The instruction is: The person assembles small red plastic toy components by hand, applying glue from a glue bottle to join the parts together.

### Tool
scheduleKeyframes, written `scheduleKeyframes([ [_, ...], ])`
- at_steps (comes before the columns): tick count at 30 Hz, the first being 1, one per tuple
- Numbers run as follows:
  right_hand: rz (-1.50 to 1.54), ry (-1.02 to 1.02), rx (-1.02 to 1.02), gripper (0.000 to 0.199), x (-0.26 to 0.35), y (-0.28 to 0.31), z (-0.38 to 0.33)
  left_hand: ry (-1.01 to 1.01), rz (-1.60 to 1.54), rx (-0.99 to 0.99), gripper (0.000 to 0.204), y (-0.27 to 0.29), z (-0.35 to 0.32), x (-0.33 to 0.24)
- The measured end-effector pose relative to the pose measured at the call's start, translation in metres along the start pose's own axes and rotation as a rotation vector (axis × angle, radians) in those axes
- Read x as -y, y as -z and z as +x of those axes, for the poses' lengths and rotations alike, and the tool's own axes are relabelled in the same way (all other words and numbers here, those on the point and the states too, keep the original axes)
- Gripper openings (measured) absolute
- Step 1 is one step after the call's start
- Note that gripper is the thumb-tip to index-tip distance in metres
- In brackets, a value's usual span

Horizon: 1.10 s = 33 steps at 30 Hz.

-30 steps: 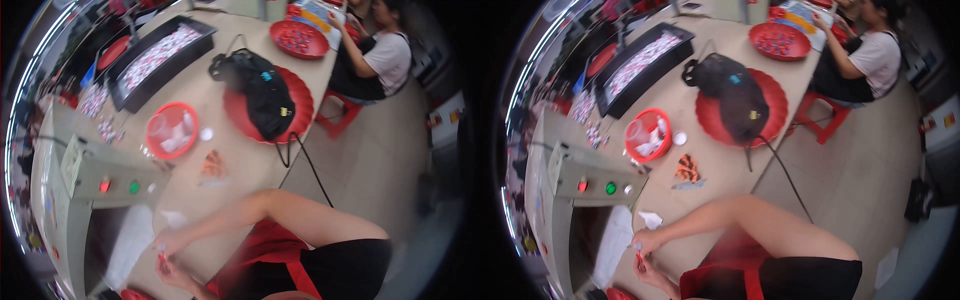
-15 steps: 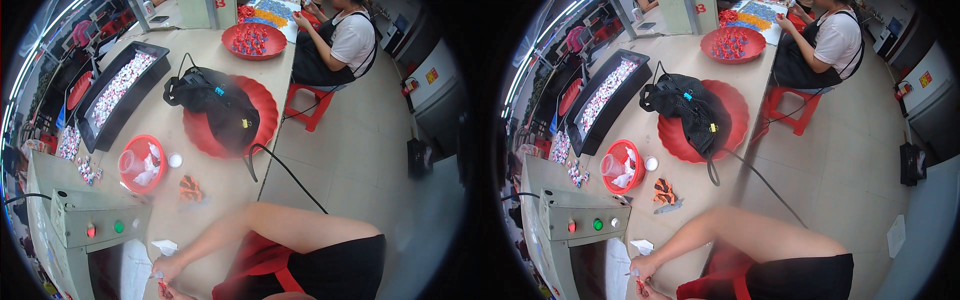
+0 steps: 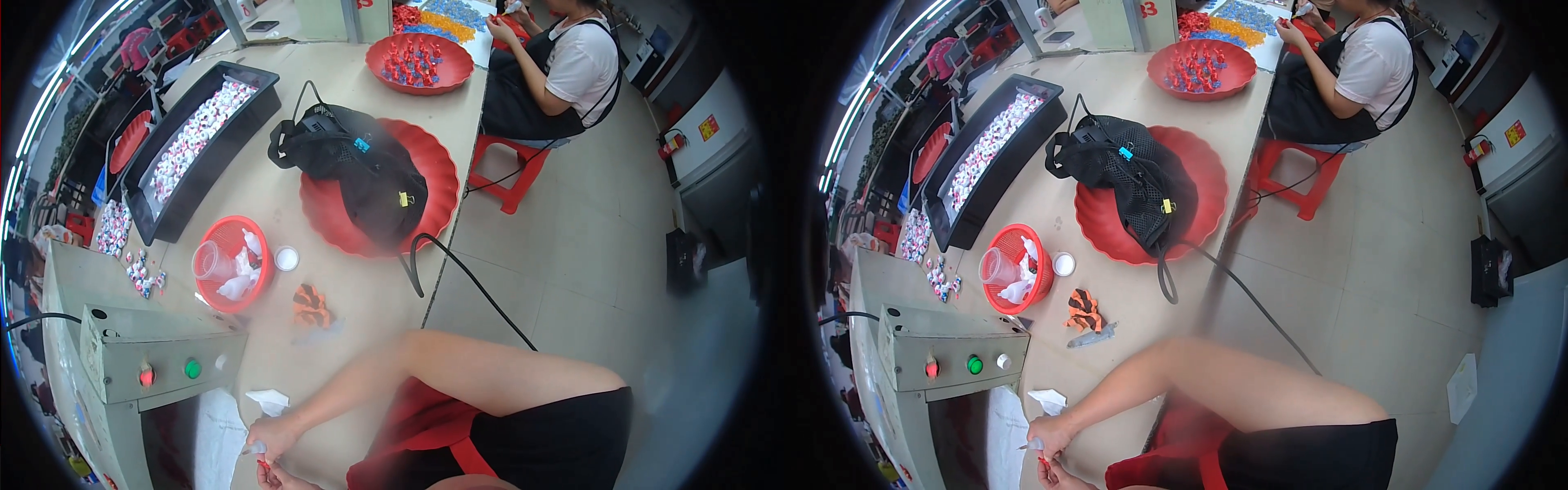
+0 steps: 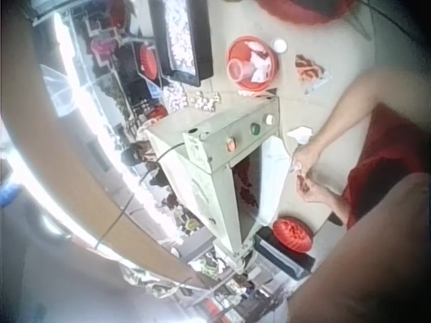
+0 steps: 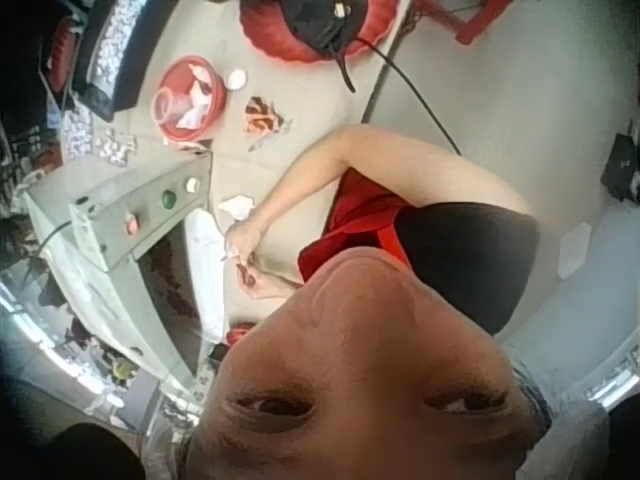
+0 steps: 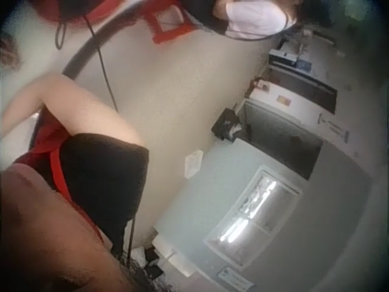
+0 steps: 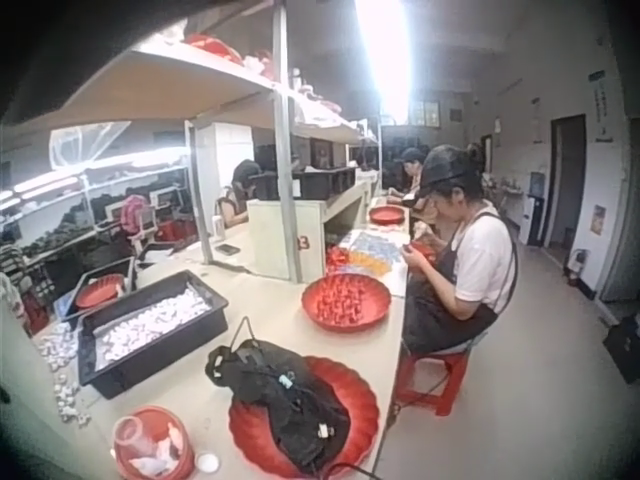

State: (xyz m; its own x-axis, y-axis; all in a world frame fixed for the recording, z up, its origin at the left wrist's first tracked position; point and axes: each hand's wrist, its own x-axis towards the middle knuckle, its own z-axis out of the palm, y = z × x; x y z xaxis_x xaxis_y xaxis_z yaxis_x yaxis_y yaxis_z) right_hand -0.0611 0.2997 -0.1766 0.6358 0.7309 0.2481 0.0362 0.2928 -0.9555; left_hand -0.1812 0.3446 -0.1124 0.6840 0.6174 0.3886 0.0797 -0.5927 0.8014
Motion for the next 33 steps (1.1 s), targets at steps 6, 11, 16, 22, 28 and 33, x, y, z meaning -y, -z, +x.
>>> scheduleKeyframes([
  [6, -0.011, 0.002, 0.012, 0.018, 0.005, 0.001, -0.002, 0.071, -0.03, -0.01, 0.028, 0.001, 0.0, 0.002],
  [11, 0.049, -0.095, 0.04, 0.025, 0.014, 0.003, -0.003, 0.043, -0.024, -0.013, 0.03, 0.002, 0.001, 0.006],
  [16, 0.044, -0.082, 0.025, 0.024, 0.01, 0.002, -0.003, 0.04, 0.018, -0.014, 0.028, 0.0, 0.0, -0.002],
  [22, 0.057, -0.084, 0.041, 0.022, 0.027, 0.009, -0.009, 0.116, -0.08, 0.015, 0.028, 0.0, -0.001, -0.004],
  [28, 0.027, -0.041, 0.019, 0.019, 0.018, 0.006, -0.006, 0.054, -0.091, 0.003, 0.027, -0.001, 0.001, 0.003],
  [33, 0.019, -0.021, 0.001, 0.018, 0.016, 0.003, -0.006, 0.088, -0.068, -0.002, 0.028, 0.001, 0.001, 0.012],
])
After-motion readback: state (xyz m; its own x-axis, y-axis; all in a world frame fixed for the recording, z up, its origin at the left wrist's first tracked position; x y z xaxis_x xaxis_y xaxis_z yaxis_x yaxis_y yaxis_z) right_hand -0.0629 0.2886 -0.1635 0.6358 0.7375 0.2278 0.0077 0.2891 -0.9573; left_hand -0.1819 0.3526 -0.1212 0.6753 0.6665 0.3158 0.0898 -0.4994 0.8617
